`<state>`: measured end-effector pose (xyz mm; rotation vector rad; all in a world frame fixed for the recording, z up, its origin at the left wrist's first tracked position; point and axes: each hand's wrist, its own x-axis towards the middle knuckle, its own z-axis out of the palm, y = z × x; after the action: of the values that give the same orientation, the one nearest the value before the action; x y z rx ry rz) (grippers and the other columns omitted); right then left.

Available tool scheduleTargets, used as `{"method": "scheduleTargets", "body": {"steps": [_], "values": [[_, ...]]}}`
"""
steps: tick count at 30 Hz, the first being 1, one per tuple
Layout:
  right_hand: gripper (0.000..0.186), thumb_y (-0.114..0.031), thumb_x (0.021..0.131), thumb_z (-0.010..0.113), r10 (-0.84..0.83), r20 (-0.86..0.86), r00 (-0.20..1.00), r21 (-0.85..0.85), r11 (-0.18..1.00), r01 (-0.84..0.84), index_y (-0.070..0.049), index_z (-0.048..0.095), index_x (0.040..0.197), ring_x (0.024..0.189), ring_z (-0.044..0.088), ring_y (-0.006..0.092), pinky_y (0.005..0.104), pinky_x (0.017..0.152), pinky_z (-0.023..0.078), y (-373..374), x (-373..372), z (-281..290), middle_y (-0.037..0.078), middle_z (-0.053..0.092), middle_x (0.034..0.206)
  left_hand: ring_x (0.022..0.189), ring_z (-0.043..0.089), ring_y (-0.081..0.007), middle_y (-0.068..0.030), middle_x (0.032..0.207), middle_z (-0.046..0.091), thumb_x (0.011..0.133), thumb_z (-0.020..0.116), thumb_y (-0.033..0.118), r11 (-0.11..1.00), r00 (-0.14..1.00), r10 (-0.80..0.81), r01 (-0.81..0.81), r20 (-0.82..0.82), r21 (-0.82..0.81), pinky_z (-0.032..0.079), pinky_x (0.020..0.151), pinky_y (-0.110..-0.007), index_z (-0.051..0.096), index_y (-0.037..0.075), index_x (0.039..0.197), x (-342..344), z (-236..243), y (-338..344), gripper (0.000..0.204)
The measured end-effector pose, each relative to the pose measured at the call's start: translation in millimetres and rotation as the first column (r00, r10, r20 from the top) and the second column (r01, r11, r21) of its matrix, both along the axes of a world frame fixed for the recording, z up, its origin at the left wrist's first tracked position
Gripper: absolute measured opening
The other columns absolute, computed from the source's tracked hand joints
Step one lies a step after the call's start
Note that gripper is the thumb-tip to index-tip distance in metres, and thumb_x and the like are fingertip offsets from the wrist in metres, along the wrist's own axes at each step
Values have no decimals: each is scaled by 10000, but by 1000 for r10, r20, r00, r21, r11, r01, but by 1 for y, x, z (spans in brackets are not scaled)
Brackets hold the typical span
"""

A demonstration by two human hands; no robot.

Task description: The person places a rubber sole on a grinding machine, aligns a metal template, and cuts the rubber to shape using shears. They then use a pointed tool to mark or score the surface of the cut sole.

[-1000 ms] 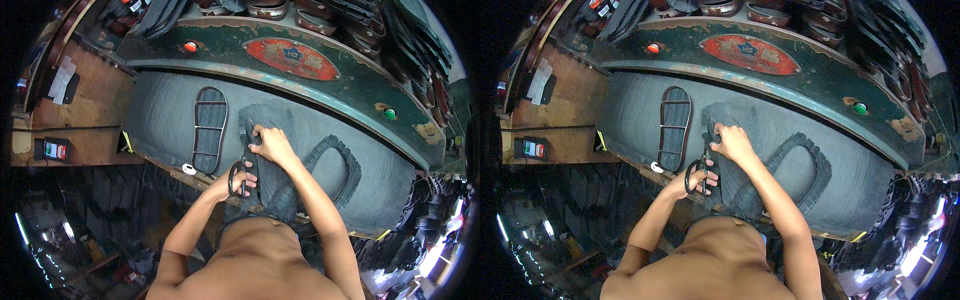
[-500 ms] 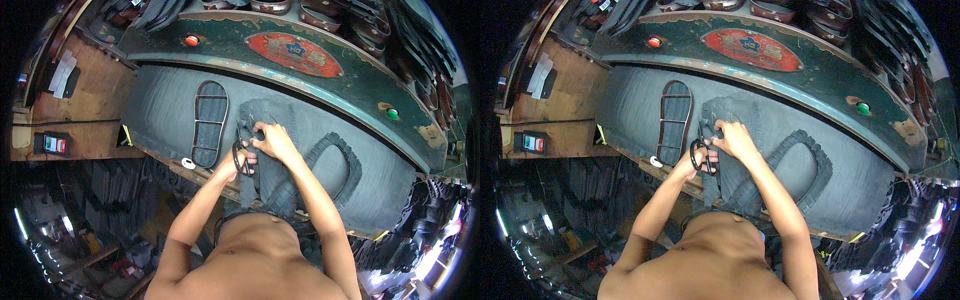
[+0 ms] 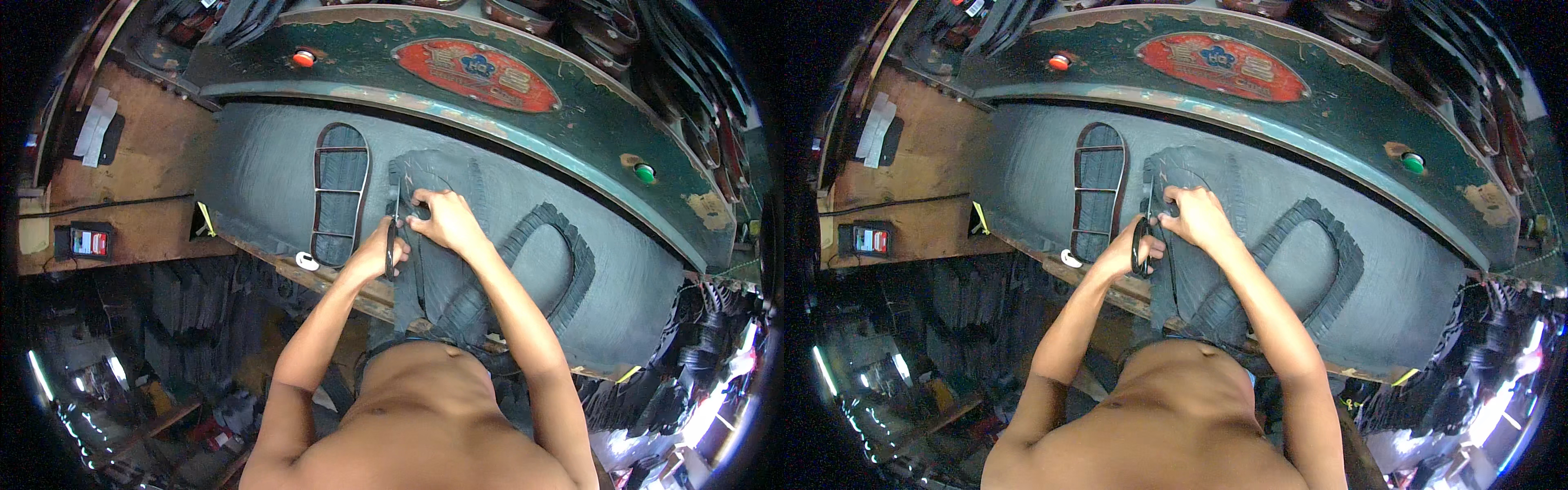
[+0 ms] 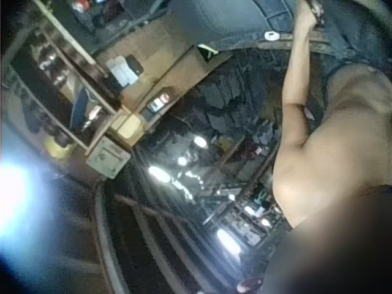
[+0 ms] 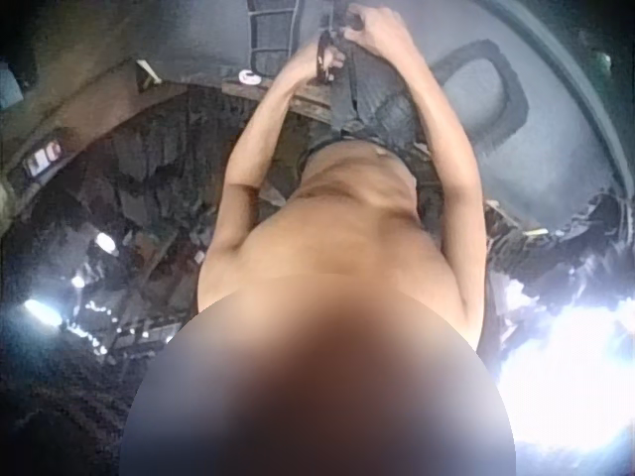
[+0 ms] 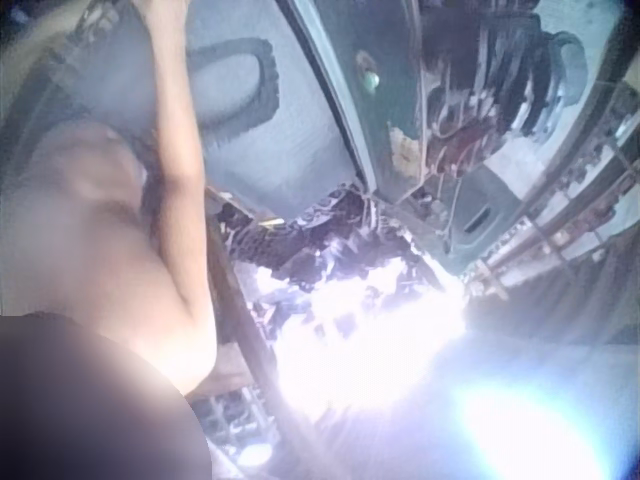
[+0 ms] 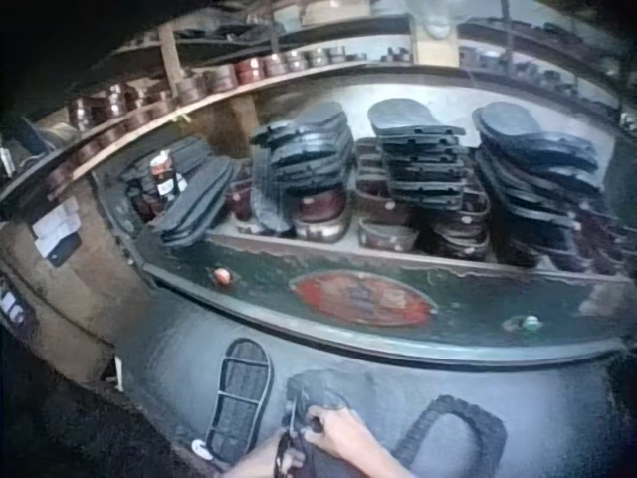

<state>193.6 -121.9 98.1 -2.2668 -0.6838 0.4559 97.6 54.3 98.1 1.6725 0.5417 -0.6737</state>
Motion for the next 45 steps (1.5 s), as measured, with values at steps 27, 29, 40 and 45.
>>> {"method": "scheduleTargets", "body": {"steps": [27,29,40,45], "values": [[386,-250,781,803,-49,-16,999,75,996,51,-39,705,1089,987,698,413,470,886,555,-2,-2,-6,261,720,995,515,613,-157,-112,778,671,1064,450,161,985,998,-53,47,32,168,522,470,-315,424,19,1399,10,20,-14,365],[379,-246,785,797,-59,-30,998,80,995,61,-37,701,1086,1000,695,413,469,889,555,-4,-2,-5,262,718,1001,502,600,-149,-101,761,664,1070,470,185,983,998,-48,41,38,181,508,455,-314,449,20,1371,9,23,-12,344],[341,-204,799,769,-121,26,992,169,979,115,-62,687,1098,1075,667,423,485,936,541,-6,-12,-7,252,703,1110,761,702,-229,-201,963,693,1067,434,173,997,996,-25,19,-84,-78,580,592,-352,398,-4,1433,47,21,12,408],[348,-201,807,766,-140,-52,989,229,962,148,-70,695,1121,1091,666,416,483,940,543,-11,-14,-12,241,698,1151,642,669,-204,-196,926,696,1055,405,119,991,992,-122,121,-13,-64,563,557,-337,383,-25,1459,43,29,17,429]]}}
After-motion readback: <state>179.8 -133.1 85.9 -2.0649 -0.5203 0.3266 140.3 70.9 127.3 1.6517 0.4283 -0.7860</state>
